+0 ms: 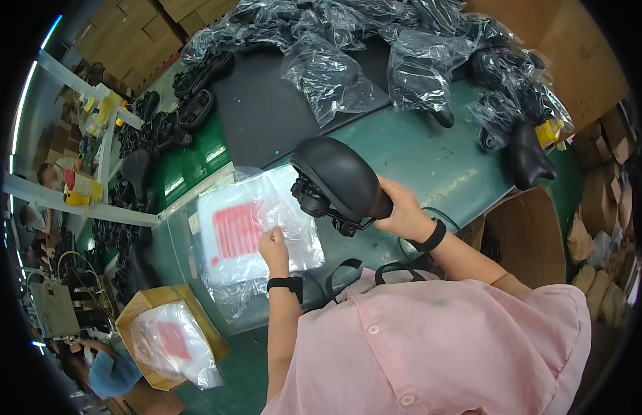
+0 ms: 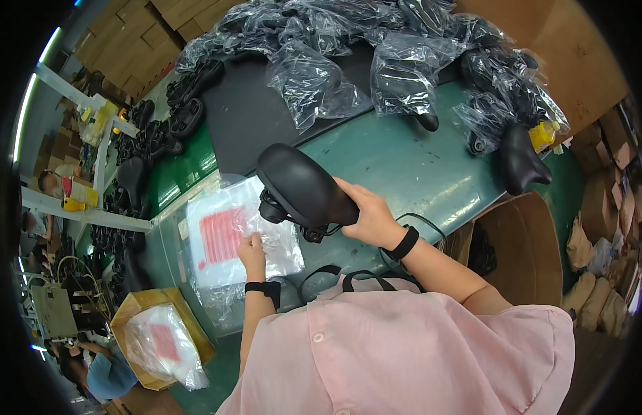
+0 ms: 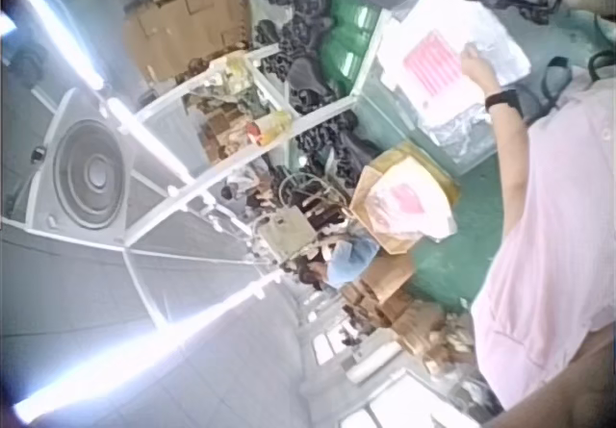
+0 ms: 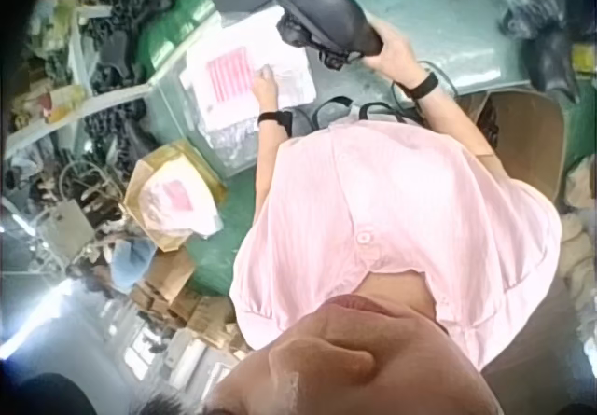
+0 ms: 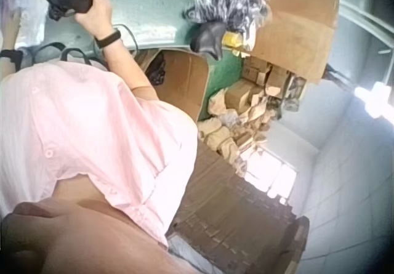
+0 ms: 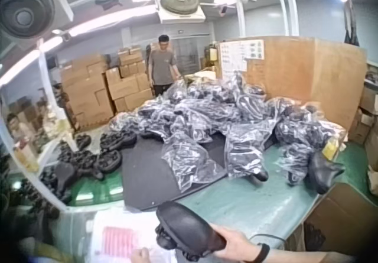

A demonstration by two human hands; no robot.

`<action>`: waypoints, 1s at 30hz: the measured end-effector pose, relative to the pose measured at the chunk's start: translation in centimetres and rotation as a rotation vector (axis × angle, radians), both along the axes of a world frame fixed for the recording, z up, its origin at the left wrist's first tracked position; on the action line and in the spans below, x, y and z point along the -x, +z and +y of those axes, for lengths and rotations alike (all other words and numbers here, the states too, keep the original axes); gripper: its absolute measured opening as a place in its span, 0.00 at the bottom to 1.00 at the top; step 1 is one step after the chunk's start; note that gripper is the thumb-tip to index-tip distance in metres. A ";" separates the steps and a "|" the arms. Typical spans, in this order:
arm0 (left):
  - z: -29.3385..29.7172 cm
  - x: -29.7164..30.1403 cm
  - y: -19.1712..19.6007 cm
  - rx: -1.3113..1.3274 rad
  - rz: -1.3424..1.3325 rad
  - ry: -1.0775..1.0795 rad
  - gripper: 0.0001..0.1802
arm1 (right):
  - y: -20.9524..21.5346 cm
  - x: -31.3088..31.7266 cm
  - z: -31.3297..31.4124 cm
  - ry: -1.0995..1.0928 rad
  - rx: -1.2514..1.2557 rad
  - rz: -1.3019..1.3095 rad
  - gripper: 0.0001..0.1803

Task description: The person picks up black bicycle seats from a table, wipes them with a cloth, and places them into clear plastic bags. The person then moves the packaged seats to a cardboard box. The task is performed repeatedly in a factory setting.

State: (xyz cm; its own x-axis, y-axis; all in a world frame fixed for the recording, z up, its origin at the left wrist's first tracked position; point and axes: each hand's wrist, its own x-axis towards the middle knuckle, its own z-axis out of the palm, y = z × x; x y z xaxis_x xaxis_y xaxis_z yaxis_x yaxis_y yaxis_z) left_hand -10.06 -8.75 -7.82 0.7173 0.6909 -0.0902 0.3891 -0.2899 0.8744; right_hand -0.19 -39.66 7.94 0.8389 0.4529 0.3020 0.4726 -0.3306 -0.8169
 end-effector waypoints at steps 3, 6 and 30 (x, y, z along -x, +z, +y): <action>-0.1 0.4 1.9 0.158 -0.097 0.046 0.11 | -0.5 0.4 0.5 0.007 0.064 0.050 0.48; 0.4 0.5 4.4 0.314 -0.089 -0.038 0.12 | 0.3 0.6 1.5 0.022 0.212 0.010 0.48; 3.7 2.7 6.1 0.458 -0.104 -0.073 0.08 | -11.6 -0.7 13.9 0.247 -0.580 1.378 0.36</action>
